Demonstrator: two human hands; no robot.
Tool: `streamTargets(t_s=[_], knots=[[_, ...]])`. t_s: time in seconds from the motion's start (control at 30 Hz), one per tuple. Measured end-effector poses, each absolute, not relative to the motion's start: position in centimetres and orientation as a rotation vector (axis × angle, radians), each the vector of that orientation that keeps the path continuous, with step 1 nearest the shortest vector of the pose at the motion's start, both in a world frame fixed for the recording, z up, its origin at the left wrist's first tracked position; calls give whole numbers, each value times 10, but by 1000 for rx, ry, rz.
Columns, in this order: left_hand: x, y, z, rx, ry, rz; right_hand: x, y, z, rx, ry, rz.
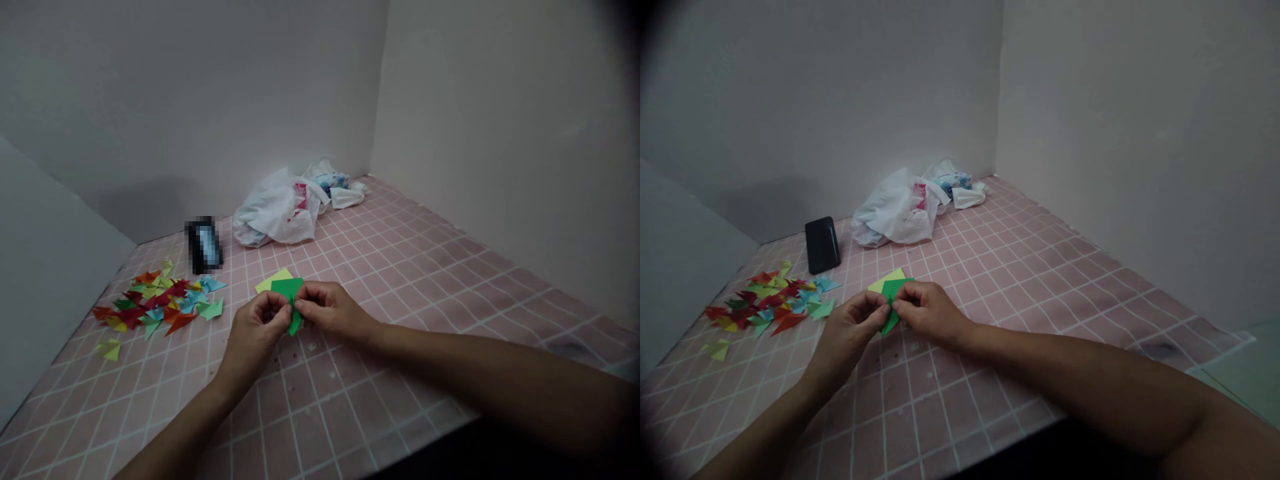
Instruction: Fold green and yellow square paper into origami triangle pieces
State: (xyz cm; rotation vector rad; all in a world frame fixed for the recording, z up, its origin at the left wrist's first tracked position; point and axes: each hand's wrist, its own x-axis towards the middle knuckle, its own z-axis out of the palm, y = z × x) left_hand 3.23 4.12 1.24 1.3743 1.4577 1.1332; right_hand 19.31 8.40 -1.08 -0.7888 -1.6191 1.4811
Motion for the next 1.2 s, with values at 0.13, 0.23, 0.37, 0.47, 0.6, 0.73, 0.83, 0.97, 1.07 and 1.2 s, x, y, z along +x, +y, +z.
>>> streamTargets(t_s=[0.13,0.23,0.37,0.47,0.6,0.73,0.83,0.97,1.07,1.2], knots=[[31,41,12,1397,1458,1104,192,84,-12,-793,-1639,1450],[30,41,11,1398,1423,1078,192,84,-14,-814,-1641,1399],[30,41,12,1416,1424,1057,193,85,-12,-840,-1663,1407],[29,41,13,1425,1423,1026,194,85,-10,-847,-1659,1417],[30,41,12,1401,1377,1035,195,83,-6,-839,-1657,1359],[32,40,11,1380,1340,1054,196,81,-4,-823,-1691,1317],[33,39,12,1397,1366,1050,197,83,-4,-801,-1717,1349],[33,37,15,1436,1370,1025,197,85,-5,-813,-1743,1314],[33,36,18,1424,1335,1027,197,84,-5,-834,-1763,1208],[35,34,22,1434,1385,1045,198,83,-4,-817,-1774,982]])
